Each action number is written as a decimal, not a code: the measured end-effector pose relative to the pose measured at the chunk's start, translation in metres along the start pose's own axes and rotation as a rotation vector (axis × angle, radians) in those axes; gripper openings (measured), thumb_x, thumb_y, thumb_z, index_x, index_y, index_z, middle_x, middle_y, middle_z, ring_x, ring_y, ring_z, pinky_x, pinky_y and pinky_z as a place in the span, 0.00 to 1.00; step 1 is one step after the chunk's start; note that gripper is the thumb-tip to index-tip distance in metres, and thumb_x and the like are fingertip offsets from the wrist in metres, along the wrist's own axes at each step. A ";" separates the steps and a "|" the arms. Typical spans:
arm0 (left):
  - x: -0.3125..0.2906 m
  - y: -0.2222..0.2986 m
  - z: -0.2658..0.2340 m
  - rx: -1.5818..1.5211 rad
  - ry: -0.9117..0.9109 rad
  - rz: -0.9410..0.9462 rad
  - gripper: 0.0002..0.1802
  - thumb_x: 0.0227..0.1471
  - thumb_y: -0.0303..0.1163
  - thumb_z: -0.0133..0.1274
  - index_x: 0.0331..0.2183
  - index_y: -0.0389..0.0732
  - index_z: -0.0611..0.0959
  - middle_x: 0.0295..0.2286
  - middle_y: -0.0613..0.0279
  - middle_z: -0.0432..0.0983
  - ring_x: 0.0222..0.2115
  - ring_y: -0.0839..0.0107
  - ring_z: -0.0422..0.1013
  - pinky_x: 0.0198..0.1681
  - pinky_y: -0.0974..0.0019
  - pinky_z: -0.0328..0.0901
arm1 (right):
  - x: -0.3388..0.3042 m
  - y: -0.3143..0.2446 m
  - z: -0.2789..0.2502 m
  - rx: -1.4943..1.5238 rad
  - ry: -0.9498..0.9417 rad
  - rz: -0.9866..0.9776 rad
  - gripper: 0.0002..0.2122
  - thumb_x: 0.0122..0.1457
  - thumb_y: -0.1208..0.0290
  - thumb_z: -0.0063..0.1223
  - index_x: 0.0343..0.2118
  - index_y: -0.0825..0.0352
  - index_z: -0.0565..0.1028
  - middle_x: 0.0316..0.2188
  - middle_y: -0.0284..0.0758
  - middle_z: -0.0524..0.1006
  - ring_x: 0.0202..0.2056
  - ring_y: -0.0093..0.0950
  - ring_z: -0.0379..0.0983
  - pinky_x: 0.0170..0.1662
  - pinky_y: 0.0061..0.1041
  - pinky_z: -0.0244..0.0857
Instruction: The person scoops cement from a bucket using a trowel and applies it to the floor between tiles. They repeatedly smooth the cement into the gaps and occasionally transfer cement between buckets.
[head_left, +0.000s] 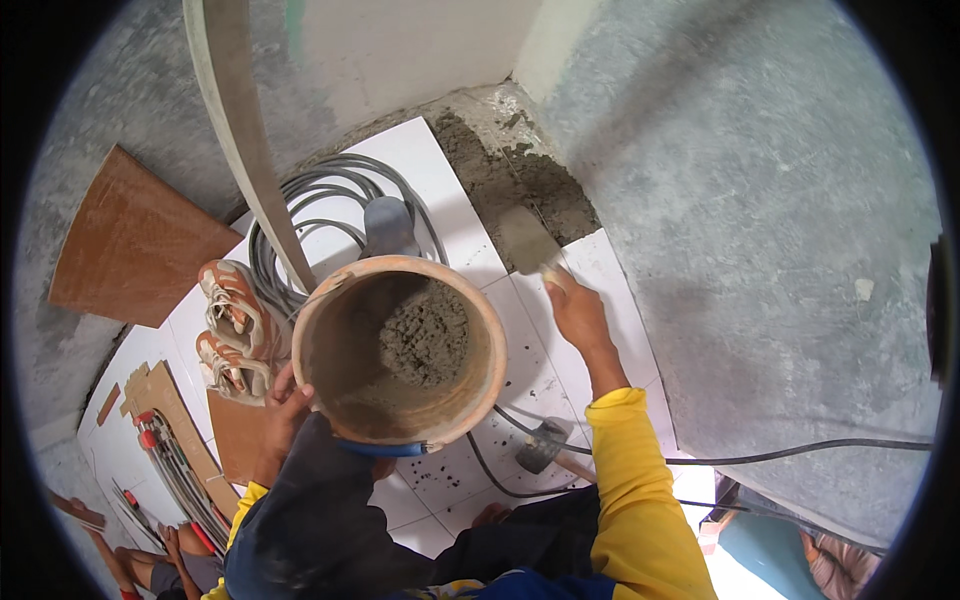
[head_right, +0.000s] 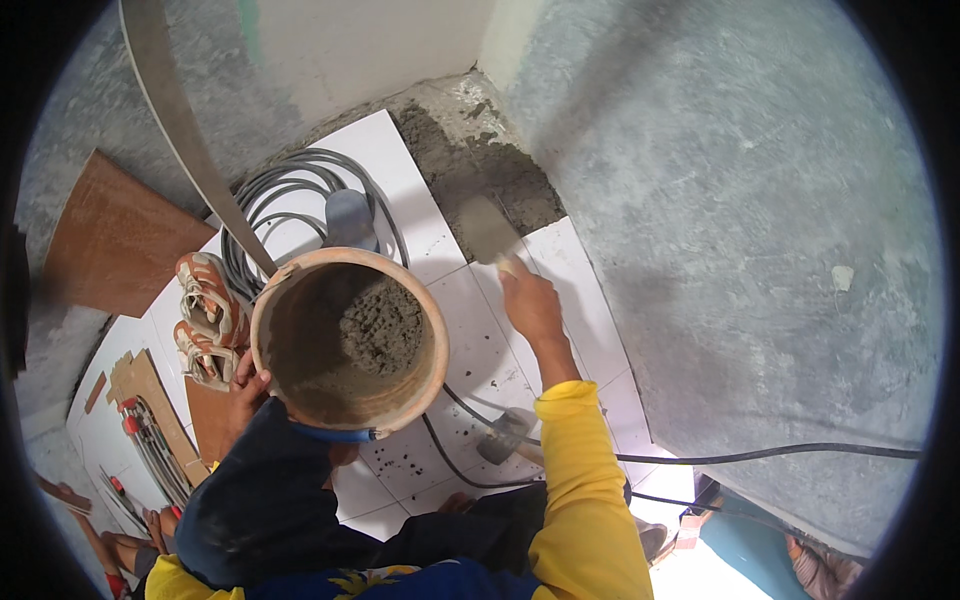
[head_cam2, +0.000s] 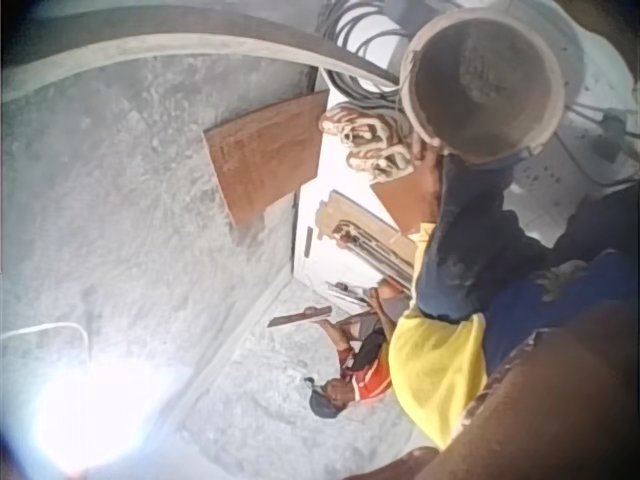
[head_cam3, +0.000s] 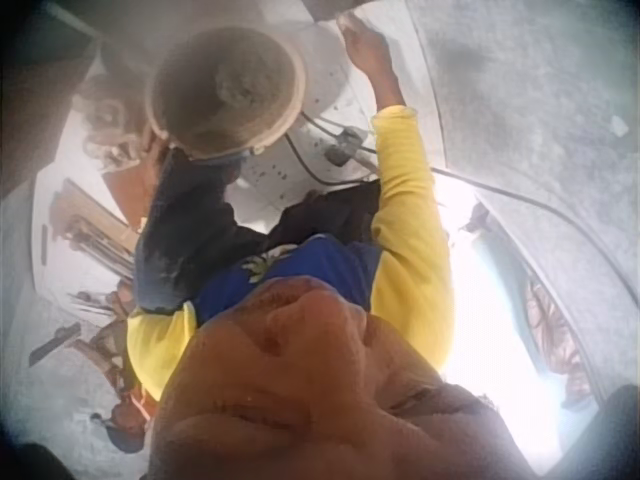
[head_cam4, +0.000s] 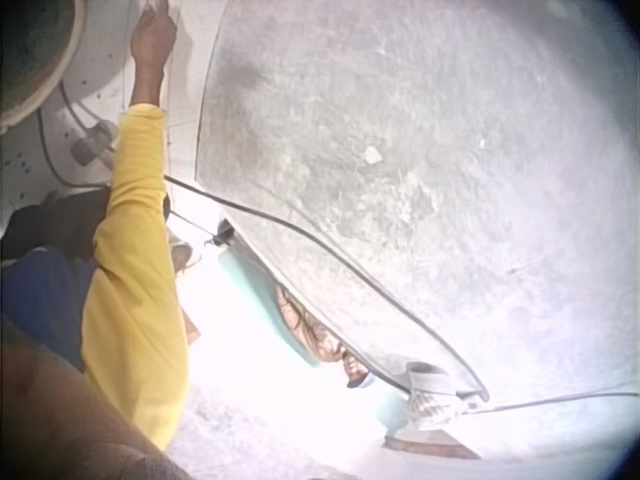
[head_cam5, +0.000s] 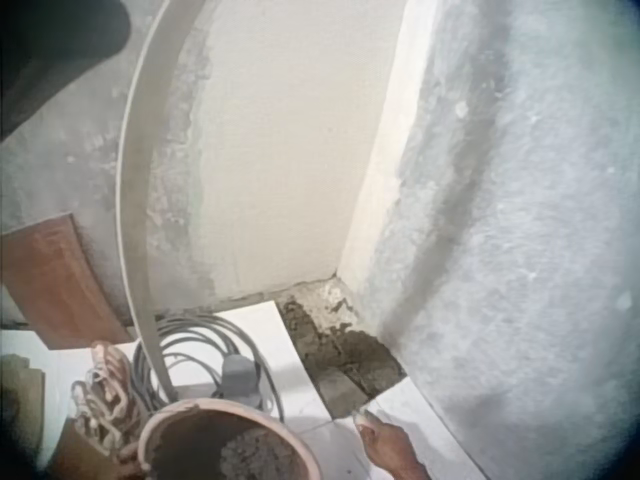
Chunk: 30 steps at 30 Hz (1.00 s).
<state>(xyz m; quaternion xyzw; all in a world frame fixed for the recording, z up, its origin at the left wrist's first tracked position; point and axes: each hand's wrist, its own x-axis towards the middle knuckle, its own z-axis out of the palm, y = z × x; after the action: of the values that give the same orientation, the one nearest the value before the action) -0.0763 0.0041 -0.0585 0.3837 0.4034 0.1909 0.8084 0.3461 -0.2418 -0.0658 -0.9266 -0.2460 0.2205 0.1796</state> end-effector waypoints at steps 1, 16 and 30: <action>-0.002 0.002 0.005 -0.006 0.002 0.007 0.36 0.56 0.27 0.62 0.64 0.34 0.69 0.56 0.55 0.75 0.57 0.65 0.70 0.62 0.61 0.63 | -0.009 0.005 -0.006 -0.004 0.004 0.049 0.21 0.70 0.56 0.47 0.60 0.62 0.73 0.44 0.55 0.81 0.48 0.55 0.76 0.52 0.47 0.70; 0.010 0.054 0.140 0.754 -0.466 0.291 0.35 0.59 0.33 0.64 0.62 0.28 0.72 0.52 0.57 0.76 0.49 0.73 0.72 0.55 0.66 0.66 | -0.134 -0.082 -0.045 -0.602 0.074 -0.534 0.23 0.60 0.71 0.54 0.58 0.73 0.72 0.39 0.45 0.77 0.34 0.42 0.81 0.34 0.37 0.77; -0.016 0.040 0.167 0.742 -0.574 0.292 0.29 0.61 0.33 0.61 0.58 0.27 0.75 0.43 0.51 0.78 0.41 0.71 0.71 0.48 0.68 0.66 | -0.127 -0.049 -0.047 -0.388 -0.346 -0.178 0.18 0.66 0.63 0.52 0.49 0.74 0.75 0.38 0.52 0.81 0.39 0.50 0.81 0.39 0.43 0.76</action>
<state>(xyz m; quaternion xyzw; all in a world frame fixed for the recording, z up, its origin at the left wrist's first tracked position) 0.0479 -0.0583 0.0443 0.7356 0.1469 0.0321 0.6605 0.2513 -0.2808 0.0355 -0.8670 -0.3911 0.3076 -0.0272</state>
